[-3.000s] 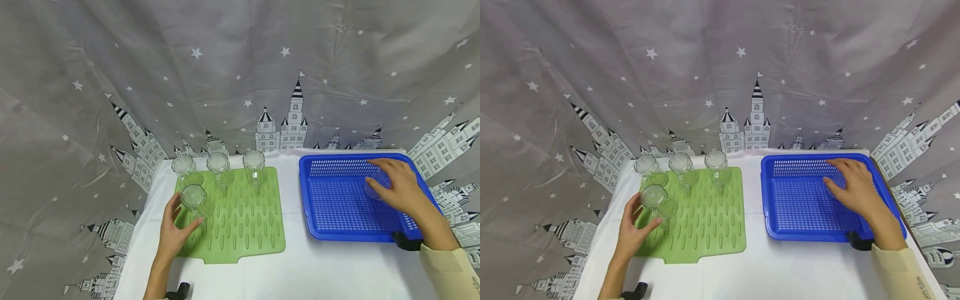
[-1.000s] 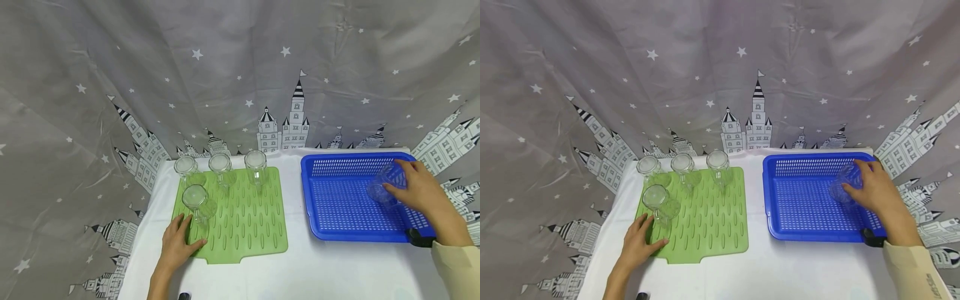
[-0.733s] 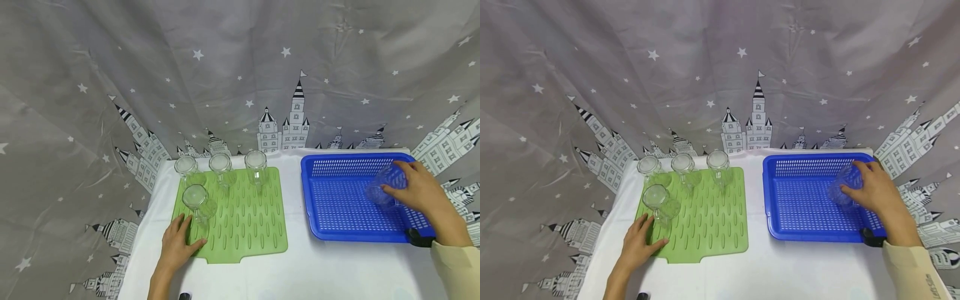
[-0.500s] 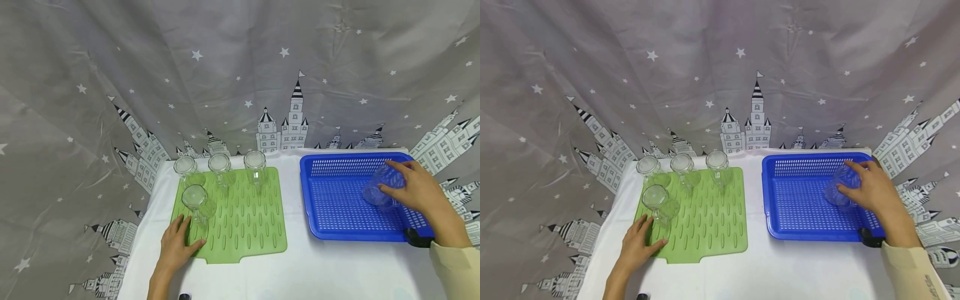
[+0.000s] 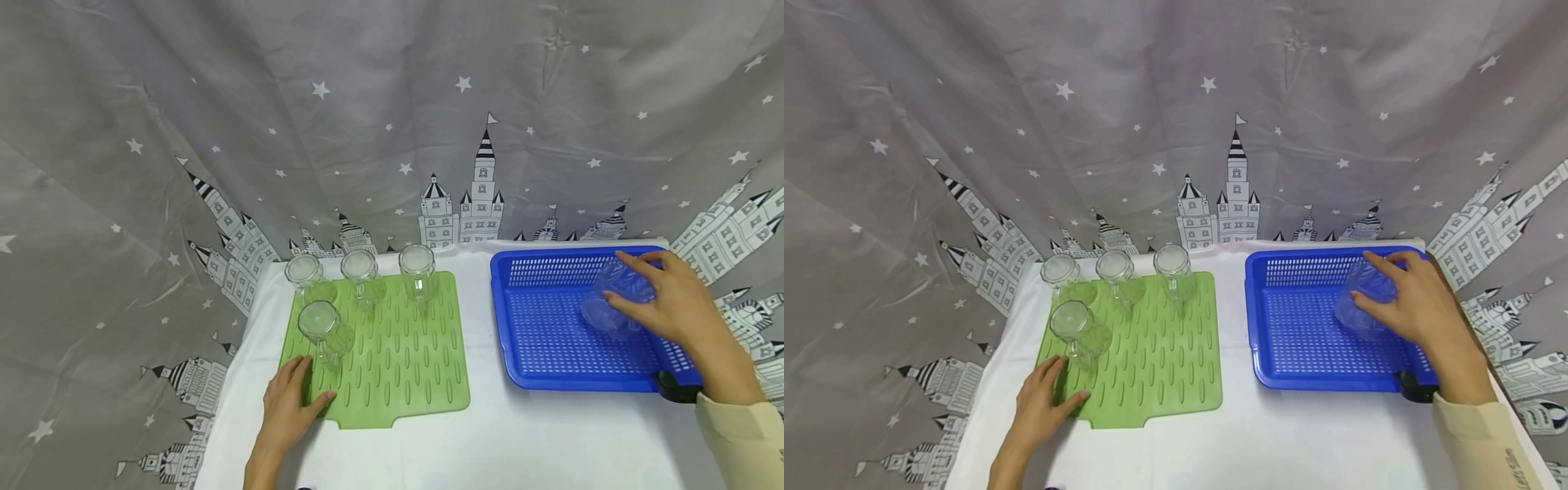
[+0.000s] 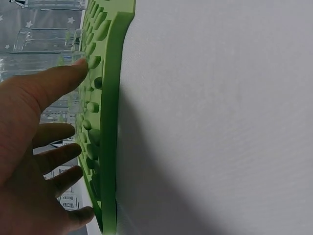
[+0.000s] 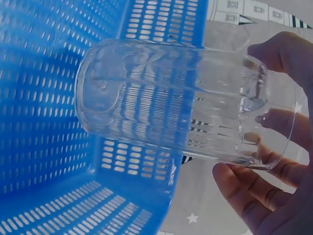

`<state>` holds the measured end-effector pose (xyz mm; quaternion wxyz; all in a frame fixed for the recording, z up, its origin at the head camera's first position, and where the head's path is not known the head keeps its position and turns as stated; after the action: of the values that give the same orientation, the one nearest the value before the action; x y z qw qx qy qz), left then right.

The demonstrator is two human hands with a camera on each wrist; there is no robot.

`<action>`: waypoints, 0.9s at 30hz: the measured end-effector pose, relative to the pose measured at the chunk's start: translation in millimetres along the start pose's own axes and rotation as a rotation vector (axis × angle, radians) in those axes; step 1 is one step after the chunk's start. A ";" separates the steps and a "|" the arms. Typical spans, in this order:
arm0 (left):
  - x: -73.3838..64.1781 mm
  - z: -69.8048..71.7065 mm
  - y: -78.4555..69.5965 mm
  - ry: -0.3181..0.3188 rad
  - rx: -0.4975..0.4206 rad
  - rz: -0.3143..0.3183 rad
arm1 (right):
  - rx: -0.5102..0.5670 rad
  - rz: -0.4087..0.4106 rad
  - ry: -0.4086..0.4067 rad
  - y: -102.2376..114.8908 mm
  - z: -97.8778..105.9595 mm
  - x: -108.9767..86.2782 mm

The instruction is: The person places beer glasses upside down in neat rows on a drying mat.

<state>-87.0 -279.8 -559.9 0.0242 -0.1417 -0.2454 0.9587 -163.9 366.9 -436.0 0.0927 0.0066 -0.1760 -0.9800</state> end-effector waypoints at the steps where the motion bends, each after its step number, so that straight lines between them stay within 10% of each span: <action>1: -0.9 -0.1 -0.7 -0.006 -0.005 -0.003 | 0.008 0.020 -0.015 2.6 1.1 0.3; 27: -19.2 -9.0 -28.3 -0.095 -0.058 -0.118 | 0.060 0.242 -0.147 58.5 6.3 9.5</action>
<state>-66.7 -253.0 -548.9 0.0648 -0.0818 -0.2818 0.9538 -163.1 313.5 -409.6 0.1966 -0.0838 -0.2110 -0.9539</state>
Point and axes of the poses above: each hand's wrist, its own x-axis towards the middle knuckle, its own z-axis out of the back of the hand, y = z × x, the point moved 5 cm from there along x, towards the middle knuckle, and after that the axes turned 15 degrees about y, right-handed, at the moved point
